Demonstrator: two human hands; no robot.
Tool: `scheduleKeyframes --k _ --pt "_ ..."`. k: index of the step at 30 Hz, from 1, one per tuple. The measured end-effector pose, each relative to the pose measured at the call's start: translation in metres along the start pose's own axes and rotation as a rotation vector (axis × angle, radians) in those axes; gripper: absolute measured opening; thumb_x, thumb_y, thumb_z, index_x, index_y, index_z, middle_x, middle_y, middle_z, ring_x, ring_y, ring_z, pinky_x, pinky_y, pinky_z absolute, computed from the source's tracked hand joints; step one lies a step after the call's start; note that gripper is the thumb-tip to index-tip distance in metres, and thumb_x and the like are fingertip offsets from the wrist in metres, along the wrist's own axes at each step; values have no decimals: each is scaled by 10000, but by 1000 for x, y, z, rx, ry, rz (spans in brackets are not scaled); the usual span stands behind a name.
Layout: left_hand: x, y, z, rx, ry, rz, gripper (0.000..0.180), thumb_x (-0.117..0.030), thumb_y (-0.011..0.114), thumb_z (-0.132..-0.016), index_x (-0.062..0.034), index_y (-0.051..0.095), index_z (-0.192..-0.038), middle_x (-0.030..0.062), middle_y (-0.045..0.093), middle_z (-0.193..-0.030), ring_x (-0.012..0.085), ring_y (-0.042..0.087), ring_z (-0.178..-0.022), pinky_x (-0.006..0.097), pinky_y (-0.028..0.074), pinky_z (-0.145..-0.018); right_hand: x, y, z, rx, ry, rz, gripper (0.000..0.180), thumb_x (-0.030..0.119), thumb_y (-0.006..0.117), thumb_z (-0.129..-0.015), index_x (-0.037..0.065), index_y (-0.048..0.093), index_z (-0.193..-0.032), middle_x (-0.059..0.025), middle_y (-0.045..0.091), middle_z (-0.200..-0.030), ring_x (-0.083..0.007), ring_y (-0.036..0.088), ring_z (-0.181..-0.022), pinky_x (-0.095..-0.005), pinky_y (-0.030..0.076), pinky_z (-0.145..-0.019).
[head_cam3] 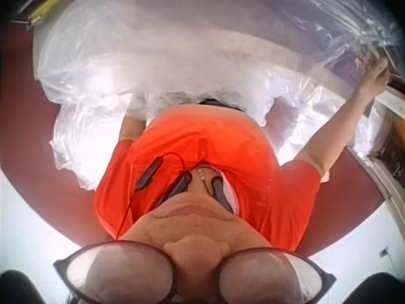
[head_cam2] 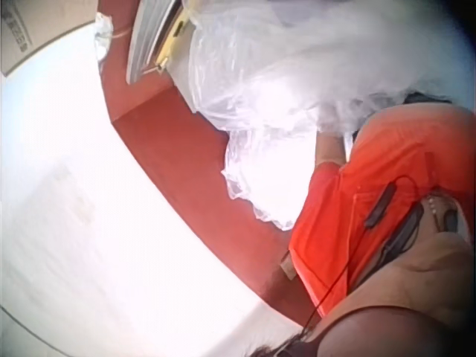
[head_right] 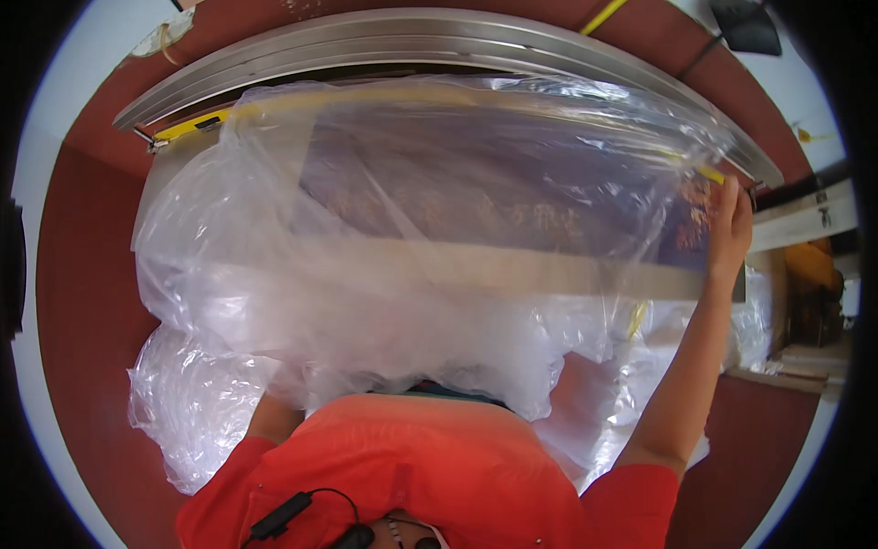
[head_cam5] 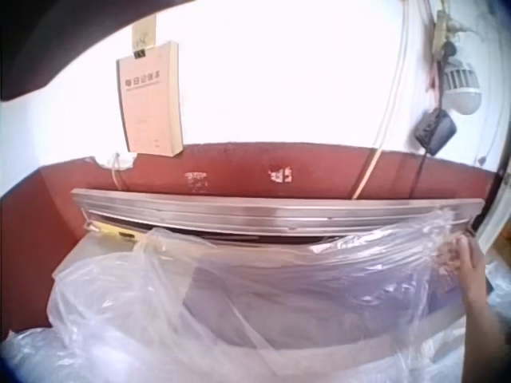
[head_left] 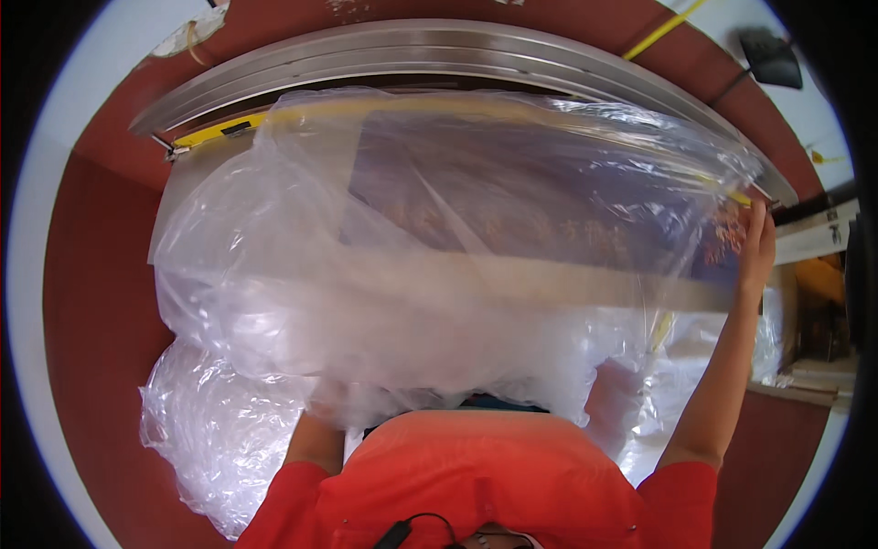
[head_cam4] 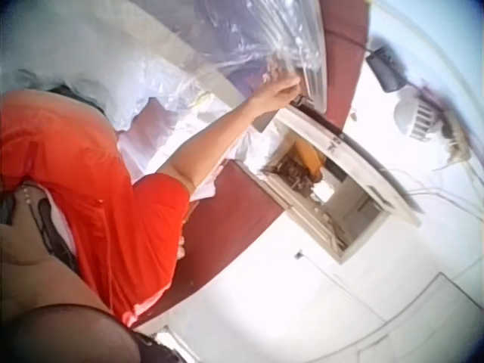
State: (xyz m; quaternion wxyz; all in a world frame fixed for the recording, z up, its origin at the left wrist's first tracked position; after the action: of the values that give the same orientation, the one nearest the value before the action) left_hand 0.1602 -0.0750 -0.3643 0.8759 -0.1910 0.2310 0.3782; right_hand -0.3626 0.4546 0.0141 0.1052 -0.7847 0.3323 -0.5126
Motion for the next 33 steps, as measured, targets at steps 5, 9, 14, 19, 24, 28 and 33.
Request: scheduleKeyframes --k 5,9,14,19,24,28,33 --pt "-11 -31 -12 -28 49 -71 590 -472 580 -666 -103 435 -1103 44 509 -999 202 455 -966 519 377 -738 -166 -68 138 -75 367 -55 374 379 351 -851 48 526 -841 -16 477 -575 -74 432 -465 -191 360 -424" --pt "-22 -91 -8 -113 57 -138 582 -459 584 -669 -98 438 -1100 47 515 -988 202 464 -952 510 384 -730 -284 -63 286 253 683 -10 279 343 423 -791 84 528 -795 -17 483 -592 -100 462 -477 -216 384 -410" --pt "-56 -121 10 -192 18 -264 572 -442 590 -671 -91 441 -1097 52 523 -973 203 476 -933 500 394 -722 -349 -60 359 289 1018 57 171 214 492 -745 54 524 -694 -43 499 -562 -106 476 -462 -240 380 -371" --pt "-76 -132 43 -244 -32 -362 562 -426 596 -674 -84 445 -1093 56 530 -959 203 488 -915 490 404 -713 -380 -59 286 397 645 614 288 307 502 -718 42 561 -811 -142 587 -746 -274 571 -674 -347 445 -624" --pt "-90 -147 73 -297 -114 -460 552 -409 602 -677 -78 448 -1090 61 538 -944 204 500 -897 479 414 -704 -389 -56 193 626 643 930 358 194 426 -747 71 460 -1082 -145 452 -1137 -357 432 -1019 -390 403 -800" --pt "-114 -168 93 -341 -209 -564 544 -396 607 -679 -72 451 -1087 64 544 -933 204 509 -883 471 422 -697 -415 -35 154 710 199 1269 487 131 406 -755 117 292 -1228 -84 280 -1285 -334 381 -1092 -374 398 -825" --pt "-139 -234 134 -352 -401 -689 534 -379 613 -682 -66 454 -1084 69 552 -918 205 521 -864 461 431 -688 -445 -20 151 940 663 1155 495 109 386 -789 134 234 -1260 -88 367 -1213 -294 389 -1098 -354 430 -785"
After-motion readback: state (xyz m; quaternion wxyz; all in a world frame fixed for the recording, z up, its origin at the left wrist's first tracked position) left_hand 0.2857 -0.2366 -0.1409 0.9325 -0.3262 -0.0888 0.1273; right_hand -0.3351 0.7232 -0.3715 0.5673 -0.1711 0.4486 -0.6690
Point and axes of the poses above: each hand's wrist, its own z-axis away from the middle knuckle, its own y-axis out of the palm, x = y × z, the point moved 4 cm from there along -z, towards the middle knuckle
